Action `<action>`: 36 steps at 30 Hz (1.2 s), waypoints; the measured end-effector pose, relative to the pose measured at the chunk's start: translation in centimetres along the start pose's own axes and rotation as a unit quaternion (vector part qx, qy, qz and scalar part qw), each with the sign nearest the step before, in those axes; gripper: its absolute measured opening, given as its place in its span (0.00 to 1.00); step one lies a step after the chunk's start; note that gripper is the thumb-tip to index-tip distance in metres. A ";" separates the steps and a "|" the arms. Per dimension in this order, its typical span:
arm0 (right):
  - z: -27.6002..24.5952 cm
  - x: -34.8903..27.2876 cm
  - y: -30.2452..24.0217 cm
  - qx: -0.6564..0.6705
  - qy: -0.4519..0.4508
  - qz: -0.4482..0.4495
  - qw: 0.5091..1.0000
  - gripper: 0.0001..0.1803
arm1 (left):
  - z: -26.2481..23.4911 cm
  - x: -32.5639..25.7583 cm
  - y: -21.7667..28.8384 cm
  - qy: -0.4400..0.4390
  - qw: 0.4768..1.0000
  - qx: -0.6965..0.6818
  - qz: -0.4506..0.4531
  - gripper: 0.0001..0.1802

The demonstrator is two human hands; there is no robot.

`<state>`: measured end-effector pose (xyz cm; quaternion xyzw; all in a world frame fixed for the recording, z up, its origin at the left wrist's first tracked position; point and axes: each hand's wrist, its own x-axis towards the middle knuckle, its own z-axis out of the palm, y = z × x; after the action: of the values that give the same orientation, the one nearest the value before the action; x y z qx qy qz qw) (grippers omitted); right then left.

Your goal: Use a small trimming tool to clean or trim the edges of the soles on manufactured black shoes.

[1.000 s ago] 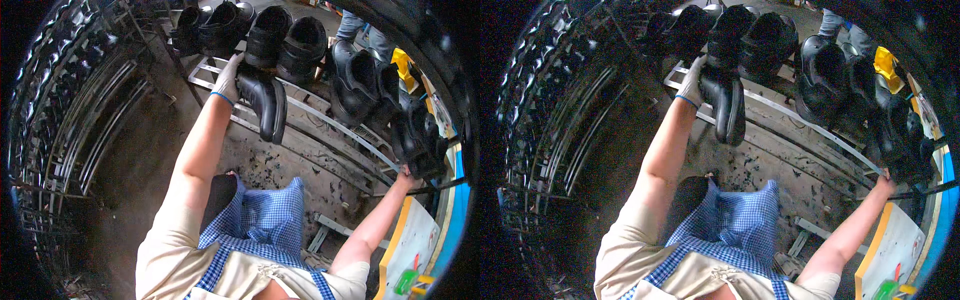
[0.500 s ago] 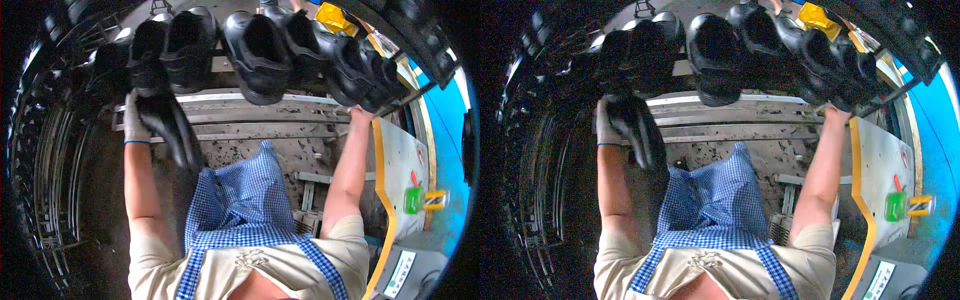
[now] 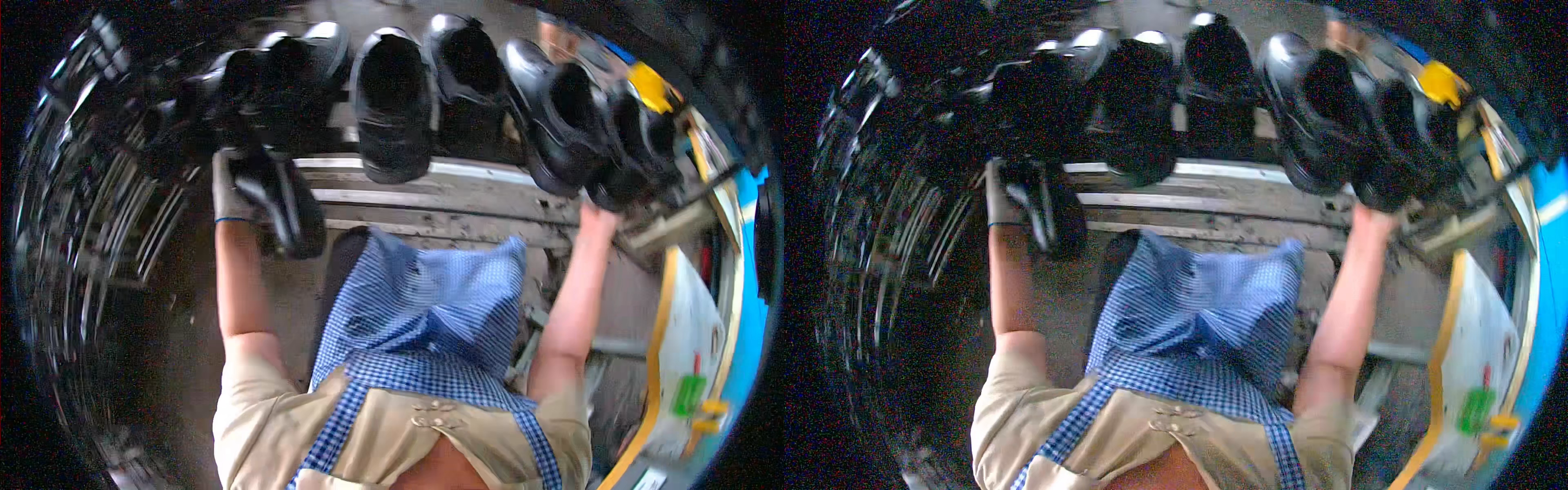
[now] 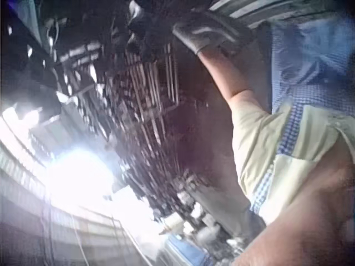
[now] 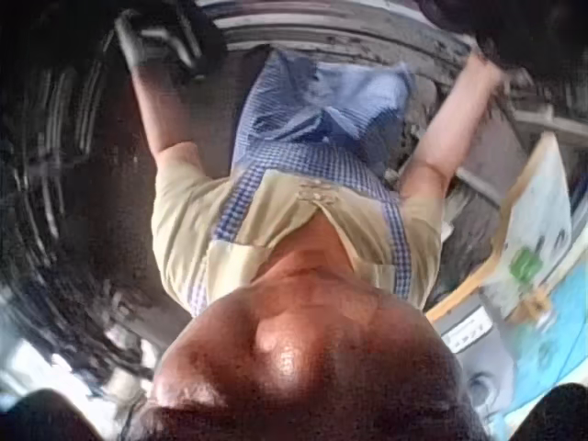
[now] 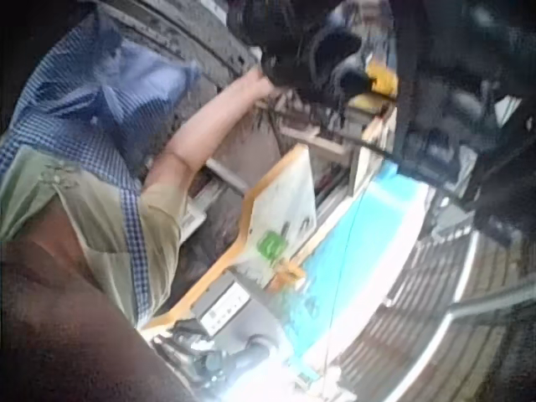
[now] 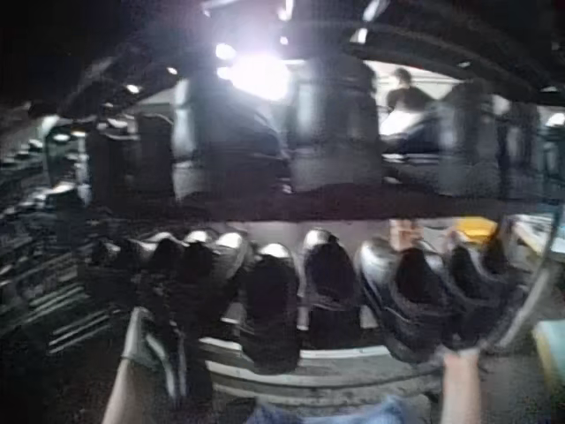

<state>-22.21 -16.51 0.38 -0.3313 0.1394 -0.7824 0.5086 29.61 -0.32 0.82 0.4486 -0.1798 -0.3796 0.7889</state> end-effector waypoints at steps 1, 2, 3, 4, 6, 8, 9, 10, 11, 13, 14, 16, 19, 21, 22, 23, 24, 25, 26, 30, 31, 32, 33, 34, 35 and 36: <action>0.4 -1.0 0.7 0.019 0.021 0.022 0.999 0.28 | -1.0 0.0 0.4 0.035 0.999 0.001 0.025 0.23; 0.1 -1.3 1.2 -0.033 0.067 0.030 0.997 0.29 | -3.5 0.9 1.1 0.041 0.999 -0.014 0.006 0.22; 1.9 -1.9 2.4 0.019 0.023 0.061 0.998 0.29 | -6.7 0.6 2.6 0.054 0.998 -0.033 0.000 0.21; 3.4 -2.3 2.4 0.031 0.038 0.068 0.996 0.30 | -4.0 -1.5 3.1 0.069 0.994 -0.082 -0.007 0.19; 3.9 -2.9 3.0 0.043 0.018 0.080 0.996 0.30 | -6.0 -2.0 4.4 0.082 0.993 -0.080 -0.003 0.22; 4.3 -3.6 3.6 0.033 0.012 0.071 0.997 0.31 | -4.1 -3.5 5.5 0.081 0.993 -0.087 -0.022 0.23; 4.7 -4.0 3.4 0.029 0.010 0.067 0.997 0.31 | -3.9 -3.6 5.8 0.078 0.993 -0.094 -0.005 0.24; 4.8 -4.3 3.0 0.022 0.012 0.058 0.998 0.31 | -4.0 -3.4 6.1 0.070 0.993 -0.099 0.008 0.24; 6.3 -3.8 5.3 0.019 0.016 0.052 0.998 0.31 | -5.4 -2.4 5.7 0.073 0.992 -0.099 0.013 0.24; 5.8 -4.1 6.2 0.008 0.025 0.040 0.999 0.32 | -9.0 0.5 5.1 0.120 0.991 -0.049 0.041 0.25; 4.8 -3.6 6.8 -0.042 0.000 0.010 0.999 0.32 | -6.5 -0.5 5.8 0.132 0.987 -0.088 -0.002 0.27; 3.7 -2.6 7.6 -0.033 -0.004 0.026 0.999 0.32 | -8.1 1.1 5.3 0.098 0.993 -0.059 0.028 0.28; 0.6 -0.3 10.1 -0.013 0.004 0.049 0.999 0.30 | -7.9 3.7 4.2 0.100 0.991 -0.089 0.005 0.25; -3.3 4.0 11.6 -0.005 0.011 0.074 0.997 0.29 | -3.4 2.2 5.2 0.194 0.980 -0.025 -0.027 0.22; -4.9 3.3 12.0 0.005 0.006 0.094 0.996 0.28 | -4.3 2.6 4.7 0.169 0.985 -0.038 -0.006 0.21; -6.5 3.4 12.7 0.014 0.002 0.109 0.994 0.28 | -5.9 4.0 4.0 0.138 0.989 -0.052 0.014 0.21; -7.7 4.3 14.0 0.020 0.000 0.121 0.992 0.27 | -7.2 5.4 3.3 0.118 0.990 -0.072 -0.017 0.20; -8.8 3.5 14.8 0.021 -0.006 0.136 0.990 0.26 | -8.6 6.2 2.3 0.100 0.989 -0.096 -0.048 0.20; -8.8 4.6 15.9 0.023 -0.012 0.148 0.989 0.26 | -9.4 6.8 2.0 0.120 0.989 -0.070 -0.046 0.22; -10.0 4.7 19.5 0.029 -0.033 0.180 0.983 0.24 | -14.1 7.0 0.5 0.150 0.987 -0.059 -0.014 0.20; -9.8 3.7 20.2 0.027 -0.033 0.188 0.981 0.23 | -14.3 6.5 0.3 0.156 0.984 -0.083 -0.014 0.17; -7.9 3.3 21.4 0.029 -0.035 0.194 0.980 0.23 | -13.6 4.9 1.9 0.230 0.972 -0.044 -0.010 0.17; -7.1 1.8 21.6 0.031 -0.036 0.199 0.979 0.22 | -14.9 5.1 2.0 0.194 0.979 -0.064 0.013 0.18; -6.1 2.9 22.2 0.032 -0.037 0.201 0.978 0.22 | -16.0 5.3 2.3 0.214 0.976 -0.046 0.013 0.19; -5.3 2.4 22.9 0.032 -0.039 0.207 0.977 0.21 | -17.4 5.5 2.5 0.238 0.971 -0.027 0.014 0.20; -5.3 2.9 23.0 0.032 -0.040 0.213 0.976 0.21 | -18.9 5.9 2.8 0.242 0.970 -0.028 0.016 0.20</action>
<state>-10.27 -29.92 -15.20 -0.3087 0.1609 -0.6463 0.6790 46.41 6.84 -7.23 0.5017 0.0201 -0.2518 0.8273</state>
